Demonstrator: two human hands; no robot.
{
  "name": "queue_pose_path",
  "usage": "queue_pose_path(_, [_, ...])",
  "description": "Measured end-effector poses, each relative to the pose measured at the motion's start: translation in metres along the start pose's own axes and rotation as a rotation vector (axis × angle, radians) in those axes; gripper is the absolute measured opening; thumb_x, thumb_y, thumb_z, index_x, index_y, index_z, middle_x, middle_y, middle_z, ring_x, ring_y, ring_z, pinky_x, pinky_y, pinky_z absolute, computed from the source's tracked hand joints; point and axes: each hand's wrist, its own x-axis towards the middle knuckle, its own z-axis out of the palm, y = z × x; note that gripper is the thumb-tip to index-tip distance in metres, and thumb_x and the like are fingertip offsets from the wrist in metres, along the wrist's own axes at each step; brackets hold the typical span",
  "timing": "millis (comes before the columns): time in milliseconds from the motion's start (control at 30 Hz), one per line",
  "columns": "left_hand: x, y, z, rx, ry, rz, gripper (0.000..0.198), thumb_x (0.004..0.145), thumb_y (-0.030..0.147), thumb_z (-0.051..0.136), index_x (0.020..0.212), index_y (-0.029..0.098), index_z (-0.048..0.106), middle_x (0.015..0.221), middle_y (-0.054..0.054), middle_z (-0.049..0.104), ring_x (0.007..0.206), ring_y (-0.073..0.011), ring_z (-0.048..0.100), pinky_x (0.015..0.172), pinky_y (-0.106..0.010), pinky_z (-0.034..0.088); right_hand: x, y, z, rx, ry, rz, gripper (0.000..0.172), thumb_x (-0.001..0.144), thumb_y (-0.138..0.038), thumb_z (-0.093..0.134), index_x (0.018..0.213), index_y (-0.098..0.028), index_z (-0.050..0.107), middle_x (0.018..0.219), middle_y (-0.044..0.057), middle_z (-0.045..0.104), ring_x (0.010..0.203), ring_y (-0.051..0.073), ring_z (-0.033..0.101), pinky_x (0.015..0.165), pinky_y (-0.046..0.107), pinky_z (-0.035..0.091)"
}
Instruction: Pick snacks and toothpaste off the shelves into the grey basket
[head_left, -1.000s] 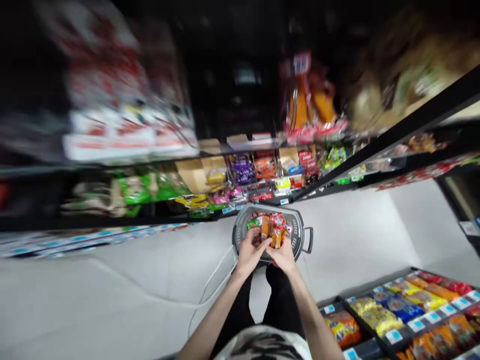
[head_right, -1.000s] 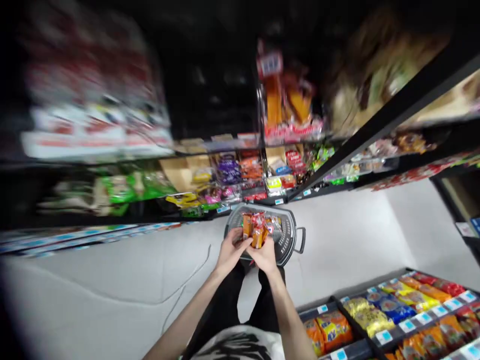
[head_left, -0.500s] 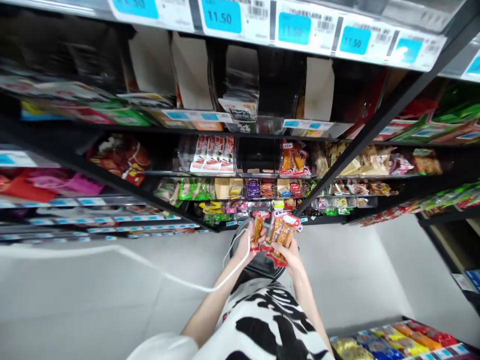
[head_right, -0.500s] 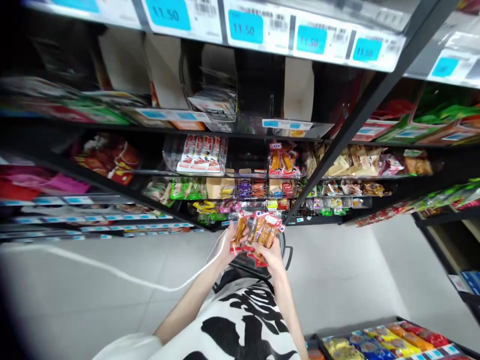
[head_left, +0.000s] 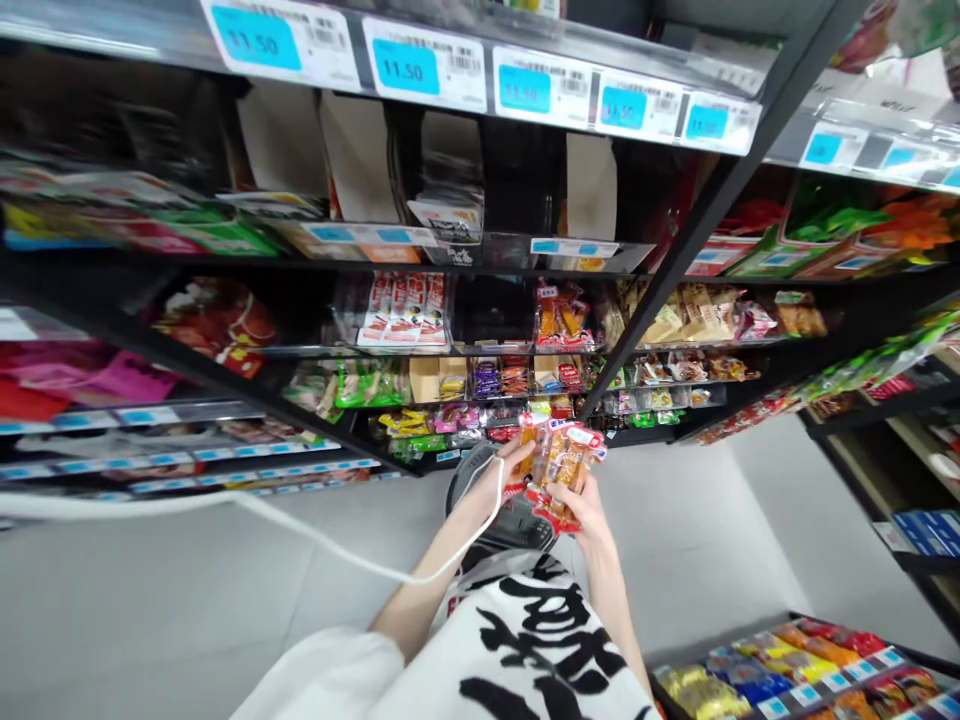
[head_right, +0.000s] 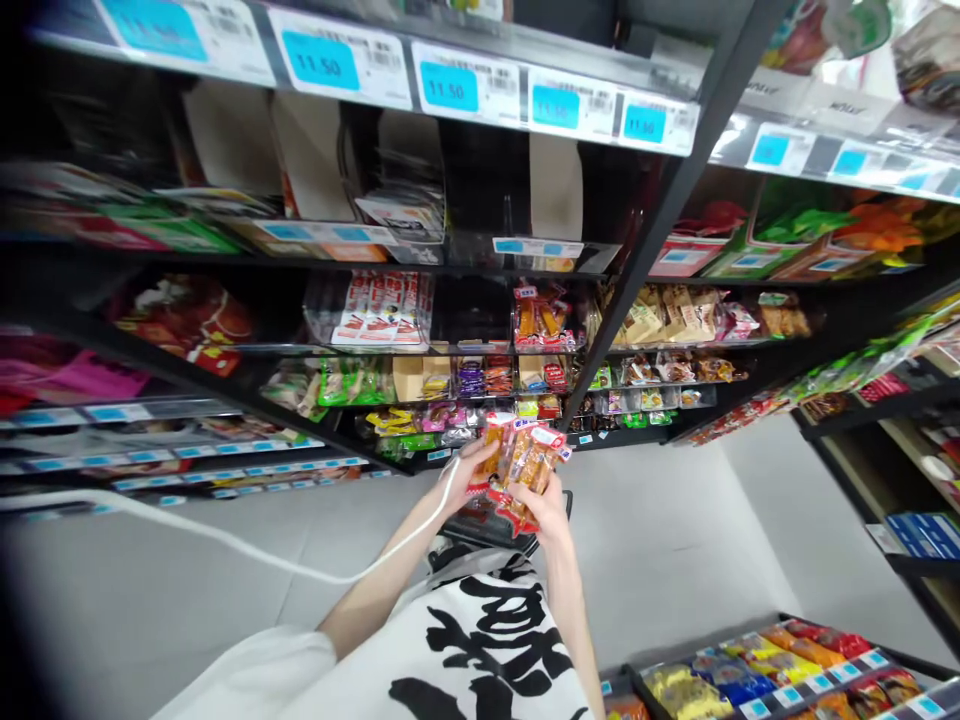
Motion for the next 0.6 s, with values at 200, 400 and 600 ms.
queue_pose_path(200, [-0.003, -0.002, 0.021, 0.063, -0.095, 0.2, 0.059, 0.065, 0.03, 0.09, 0.118, 0.017, 0.068, 0.113, -0.011, 0.075, 0.101, -0.0276, 0.071, 0.092, -0.036, 0.054, -0.004, -0.005, 0.007, -0.034, -0.011, -0.015, 0.045, 0.06, -0.028, 0.088, 0.1, -0.016, 0.073, 0.094, 0.006, 0.077, 0.082, 0.024, 0.071, 0.079, 0.035, 0.056])
queue_pose_path(400, [-0.005, 0.006, 0.022, -0.027, 0.047, 0.167, 0.051, 0.065, 0.03, 0.09, 0.109, 0.017, 0.068, 0.098, -0.007, 0.077, 0.081, -0.0219, 0.073, 0.072, -0.03, 0.058, -0.005, -0.009, 0.004, 0.071, 0.039, -0.023, 0.048, 0.058, -0.03, 0.091, 0.099, -0.016, 0.072, 0.094, 0.007, 0.077, 0.084, 0.025, 0.071, 0.081, 0.036, 0.057])
queue_pose_path(600, [-0.001, 0.011, 0.011, -0.134, 0.169, 0.123, 0.048, 0.067, 0.031, 0.089, 0.109, 0.02, 0.068, 0.094, -0.004, 0.075, 0.075, -0.0168, 0.071, 0.066, -0.025, 0.057, -0.001, -0.008, 0.004, 0.111, 0.049, 0.005, 0.046, 0.058, -0.029, 0.091, 0.096, -0.017, 0.069, 0.09, 0.005, 0.077, 0.08, 0.024, 0.072, 0.08, 0.037, 0.058])
